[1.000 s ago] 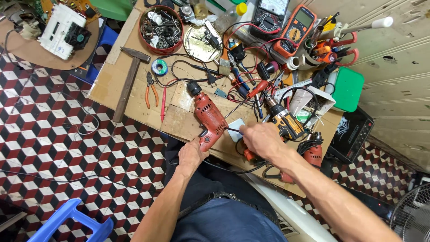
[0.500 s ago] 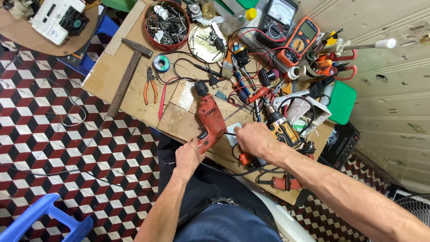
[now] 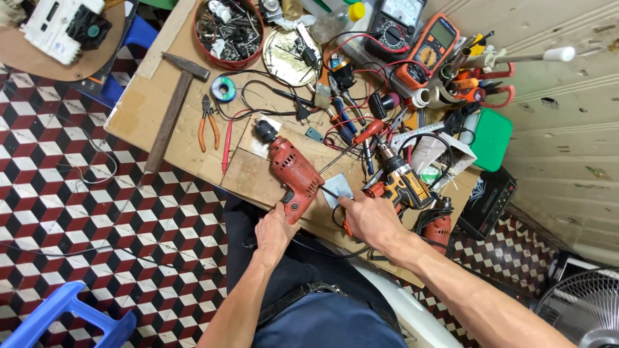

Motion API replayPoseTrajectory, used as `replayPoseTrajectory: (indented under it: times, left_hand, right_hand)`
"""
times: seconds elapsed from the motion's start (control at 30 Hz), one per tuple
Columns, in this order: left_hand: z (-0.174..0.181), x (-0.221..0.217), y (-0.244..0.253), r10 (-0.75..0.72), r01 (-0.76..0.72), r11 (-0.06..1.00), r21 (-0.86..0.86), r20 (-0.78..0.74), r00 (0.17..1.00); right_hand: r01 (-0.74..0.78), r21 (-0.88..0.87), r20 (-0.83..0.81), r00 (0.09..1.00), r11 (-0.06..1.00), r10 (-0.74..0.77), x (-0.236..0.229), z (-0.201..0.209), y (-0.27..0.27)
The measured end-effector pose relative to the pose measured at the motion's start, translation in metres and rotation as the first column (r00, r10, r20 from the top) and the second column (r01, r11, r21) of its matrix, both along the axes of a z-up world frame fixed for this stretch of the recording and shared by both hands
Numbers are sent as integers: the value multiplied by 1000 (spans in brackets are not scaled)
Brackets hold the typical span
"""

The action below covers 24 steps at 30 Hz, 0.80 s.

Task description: The person is repairing a power drill, which includes opening the housing, checking the internal components, and reassembling it.

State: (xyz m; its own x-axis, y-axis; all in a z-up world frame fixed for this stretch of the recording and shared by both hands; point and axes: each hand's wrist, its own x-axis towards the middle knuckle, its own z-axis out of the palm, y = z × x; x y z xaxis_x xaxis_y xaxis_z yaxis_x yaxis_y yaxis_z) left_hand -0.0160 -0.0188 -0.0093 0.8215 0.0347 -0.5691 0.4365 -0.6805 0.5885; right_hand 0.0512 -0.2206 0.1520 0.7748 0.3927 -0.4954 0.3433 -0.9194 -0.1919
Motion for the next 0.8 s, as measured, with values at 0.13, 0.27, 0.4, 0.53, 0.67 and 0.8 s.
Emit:
replayPoseTrajectory:
  times: [0.13, 0.27, 0.4, 0.53, 0.67, 0.8]
  left_hand:
    - [-8, -14, -27, 14, -17, 997, 71, 39, 999]
    - [-5, -10, -26, -55, 46, 983, 178, 44, 998]
    - [22, 11, -10, -153, 143, 975, 171, 46, 987]
    - [19, 30, 0, -176, 169, 975, 143, 33, 984]
    - [2, 47, 9, -60, -26, 971, -239, -347, 936]
    - [-10, 51, 9, 0, -232, 891, -390, -511, 860]
  right_hand:
    - [-108, -23, 30, 994, 994, 108, 9, -11, -4]
    - [-310, -88, 5, 950, 947, 311, 25, -8, -7]
    - [-427, -61, -25, 904, 902, 426, 35, -1, -17]
    - [-396, -45, 14, 918, 917, 397, 38, -7, -25]
    - [-419, 28, 31, 908, 908, 418, 47, -16, -33]
    - [-352, 29, -40, 935, 936, 353, 56, -22, -34]
